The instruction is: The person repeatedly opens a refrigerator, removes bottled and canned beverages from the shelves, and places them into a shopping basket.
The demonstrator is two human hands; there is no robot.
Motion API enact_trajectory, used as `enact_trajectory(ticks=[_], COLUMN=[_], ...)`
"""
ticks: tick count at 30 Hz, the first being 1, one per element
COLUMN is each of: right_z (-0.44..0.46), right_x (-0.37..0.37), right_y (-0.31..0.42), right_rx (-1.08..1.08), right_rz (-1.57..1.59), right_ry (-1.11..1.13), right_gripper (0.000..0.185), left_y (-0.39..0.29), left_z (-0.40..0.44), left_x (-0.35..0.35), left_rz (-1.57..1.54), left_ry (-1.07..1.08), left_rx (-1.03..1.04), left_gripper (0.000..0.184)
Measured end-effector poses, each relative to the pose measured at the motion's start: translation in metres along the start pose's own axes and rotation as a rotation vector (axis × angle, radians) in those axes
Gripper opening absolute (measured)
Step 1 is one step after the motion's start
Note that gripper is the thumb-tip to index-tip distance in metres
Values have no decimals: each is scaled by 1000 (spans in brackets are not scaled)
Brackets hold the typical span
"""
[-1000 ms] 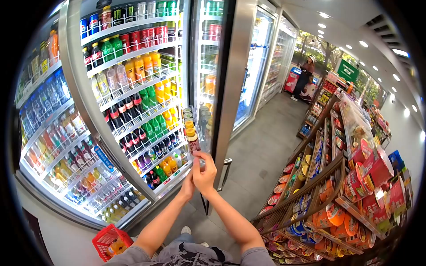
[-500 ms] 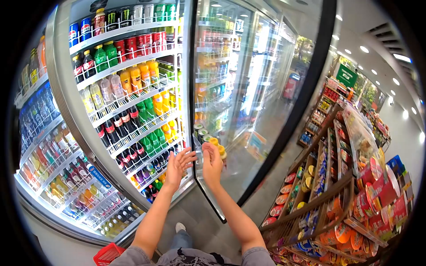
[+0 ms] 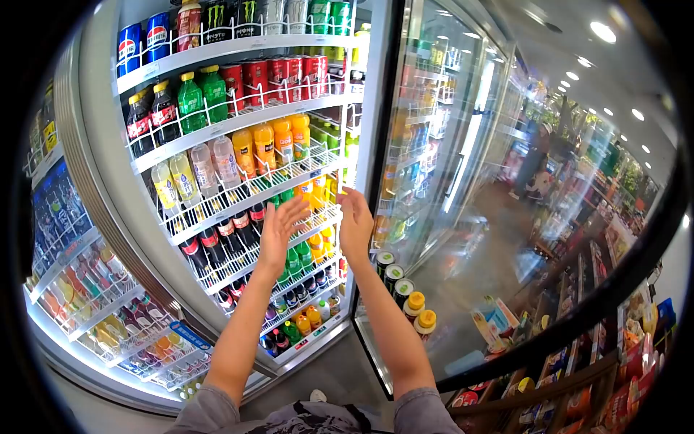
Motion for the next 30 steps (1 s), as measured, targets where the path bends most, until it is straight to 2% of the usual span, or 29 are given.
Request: enact_trajectory(ticks=[7, 15, 19, 21, 25, 27, 29, 30], right_z=[68, 140, 193, 216, 276, 307, 329, 334], right_x=[52, 89, 116, 129, 154, 164, 174, 179], right_y=[-20, -33, -26, -18, -12, -5, -1, 0], right_rx=[4, -35, -143, -168, -146, -351, -381, -367], right_rz=[-23, -9, -60, -46, -115, -152, -281, -281], right_ry=[31, 84, 124, 154, 122, 98, 32, 37], right_gripper=[29, 30, 33, 34, 35, 35, 34, 34], left_y=[-40, -65, -89, -102, -129, -142, -145, -147], left_z=[81, 179, 224, 253, 298, 314, 339, 352], left_x=[-25, -48, -56, -63, -65, -57, -58, -60], left_rz=[154, 179, 161, 260, 233, 377, 412, 524], left_ry=[-8, -7, -3, 63, 9, -5, 5, -57], left_rx=[136, 269, 337, 450, 472, 435, 427, 484], left_gripper=[74, 72, 67, 61, 50, 51, 57, 57])
Point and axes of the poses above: each hand's wrist, its own z-axis towards the middle knuckle, its own x-axis out of the palm, y = z × x, the point moved 4 cm from there along z, towards the middle knuckle, and after that the axes turned 10 degrees about -z, right-handed, at the moved point
